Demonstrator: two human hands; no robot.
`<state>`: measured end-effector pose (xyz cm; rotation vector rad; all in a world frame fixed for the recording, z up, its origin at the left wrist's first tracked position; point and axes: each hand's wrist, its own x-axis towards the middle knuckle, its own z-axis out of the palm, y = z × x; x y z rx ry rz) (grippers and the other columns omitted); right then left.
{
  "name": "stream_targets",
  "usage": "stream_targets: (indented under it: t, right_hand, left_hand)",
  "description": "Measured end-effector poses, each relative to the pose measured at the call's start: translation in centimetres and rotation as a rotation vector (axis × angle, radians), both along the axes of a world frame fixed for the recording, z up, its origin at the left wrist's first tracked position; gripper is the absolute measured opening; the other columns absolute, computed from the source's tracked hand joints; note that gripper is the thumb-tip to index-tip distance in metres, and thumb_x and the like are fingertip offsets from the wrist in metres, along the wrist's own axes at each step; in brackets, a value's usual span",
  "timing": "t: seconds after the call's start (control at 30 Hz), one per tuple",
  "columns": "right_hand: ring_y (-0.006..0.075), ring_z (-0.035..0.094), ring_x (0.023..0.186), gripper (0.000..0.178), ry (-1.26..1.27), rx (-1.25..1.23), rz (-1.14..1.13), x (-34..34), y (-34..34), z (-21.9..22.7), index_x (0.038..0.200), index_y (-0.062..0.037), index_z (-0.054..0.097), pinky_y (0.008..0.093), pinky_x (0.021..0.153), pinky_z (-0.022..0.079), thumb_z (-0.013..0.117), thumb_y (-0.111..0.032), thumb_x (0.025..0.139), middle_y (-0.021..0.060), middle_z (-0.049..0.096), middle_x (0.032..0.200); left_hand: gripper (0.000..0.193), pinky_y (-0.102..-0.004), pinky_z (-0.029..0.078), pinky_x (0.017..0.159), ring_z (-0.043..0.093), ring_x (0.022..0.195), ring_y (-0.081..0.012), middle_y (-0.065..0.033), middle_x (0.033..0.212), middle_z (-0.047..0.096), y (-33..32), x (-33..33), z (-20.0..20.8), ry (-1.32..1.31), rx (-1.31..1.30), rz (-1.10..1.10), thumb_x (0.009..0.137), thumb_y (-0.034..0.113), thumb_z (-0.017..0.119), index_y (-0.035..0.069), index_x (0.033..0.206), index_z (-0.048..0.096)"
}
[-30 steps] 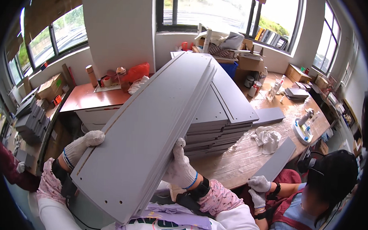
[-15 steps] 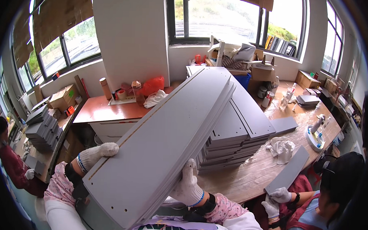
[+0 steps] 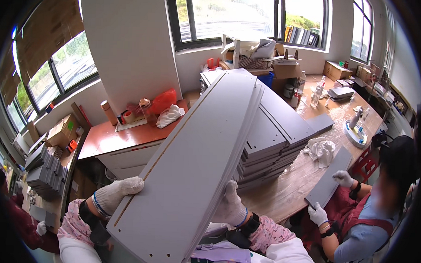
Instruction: The person repeatedly picks up large, flat, grey panels from a table and carries them to a stack on the floor. They place each panel onto the stack, aligning it with the others. The person wears gloves and a head-mounted camera, and other workers are visible in the background.
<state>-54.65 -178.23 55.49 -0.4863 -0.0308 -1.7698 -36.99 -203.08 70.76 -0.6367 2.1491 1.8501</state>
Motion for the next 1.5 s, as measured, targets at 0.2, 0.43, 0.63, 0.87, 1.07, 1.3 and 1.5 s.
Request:
stream_targets:
  t: [0.2,0.43,0.63,0.87,1.07,1.3,1.5]
  right_hand:
    - [0.0215,0.053,0.116,0.035,-0.233,-0.045,0.231,-1.8,-3.1,-4.7,0.119,-0.0082,0.054,0.0332,0.096,0.045,0.055,-0.032,0.093,0.0058,0.058,0.119]
    - [0.0209,0.055,0.109,0.034,-0.24,-0.042,0.13,-3.2,-7.9,-8.2,0.116,-0.0049,0.055,0.0317,0.091,0.047,0.05,-0.031,0.095,0.0075,0.059,0.114]
    - [0.0203,0.056,0.105,0.034,-0.249,0.035,0.127,-1.4,-8.6,-10.2,0.114,-0.0037,0.056,0.0311,0.088,0.048,0.05,-0.031,0.095,0.0082,0.06,0.11]
    - [0.0195,0.058,0.1,0.034,-0.253,0.086,0.141,-0.1,-9.1,-11.4,0.113,-0.0023,0.057,0.0304,0.085,0.049,0.049,-0.03,0.096,0.009,0.061,0.106]
    - [0.0188,0.059,0.095,0.034,-0.244,0.117,0.142,0.5,-9.0,-11.6,0.112,-0.0011,0.058,0.0298,0.082,0.05,0.049,-0.03,0.096,0.0096,0.062,0.103]
    - [0.018,0.06,0.09,0.035,-0.23,0.144,0.166,0.8,-9.8,-11.2,0.11,0.0003,0.059,0.0291,0.079,0.05,0.049,-0.03,0.097,0.0104,0.063,0.099]
    - [0.0173,0.061,0.086,0.035,-0.156,0.153,0.142,0.6,-10.9,-9.5,0.109,0.0015,0.06,0.0285,0.076,0.051,0.048,-0.029,0.097,0.0111,0.064,0.095]
  left_hand:
    - [0.025,-0.0314,0.045,0.08,0.052,0.089,-0.0268,-0.01,0.094,0.05,-2.7,1.7,-0.8,0.002,0.012,-0.003,0.077,0.012,0.068,0.005,0.095,0.053]
    - [0.034,-0.0279,0.054,0.067,0.064,0.076,-0.015,-0.0067,0.089,0.065,-0.5,1.4,1.1,0.06,0.151,-0.025,0.088,0.029,0.062,-0.001,0.105,0.059]
    - [0.029,-0.0291,0.051,0.073,0.06,0.086,-0.0142,-0.0068,0.1,0.059,-0.5,5.3,1.8,-0.017,-0.003,0.175,0.095,0.027,0.05,0.003,0.111,0.053]
    - [0.067,-0.0391,0.049,0.091,0.056,0.111,-0.0253,-0.0115,0.122,0.055,3.7,11.6,0.3,0.244,0.622,0.517,0.089,0.057,0.051,0.005,0.13,0.045]
    - [0.077,-0.0393,0.037,0.103,0.044,0.125,-0.0225,-0.006,0.14,0.044,7.7,14.6,-0.8,0.37,0.512,0.465,0.089,0.067,0.037,0.011,0.143,0.033]
    - [0.074,-0.0393,0.036,0.105,0.043,0.126,-0.023,-0.0056,0.138,0.044,10.2,12.5,0.6,0.298,0.645,0.651,0.092,0.063,0.037,0.012,0.144,0.029]
    - [0.067,-0.043,0.046,0.094,0.05,0.117,-0.027,-0.0104,0.128,0.048,10.7,10.2,2.6,0.459,0.465,0.677,0.089,0.055,0.051,0.007,0.135,0.037]
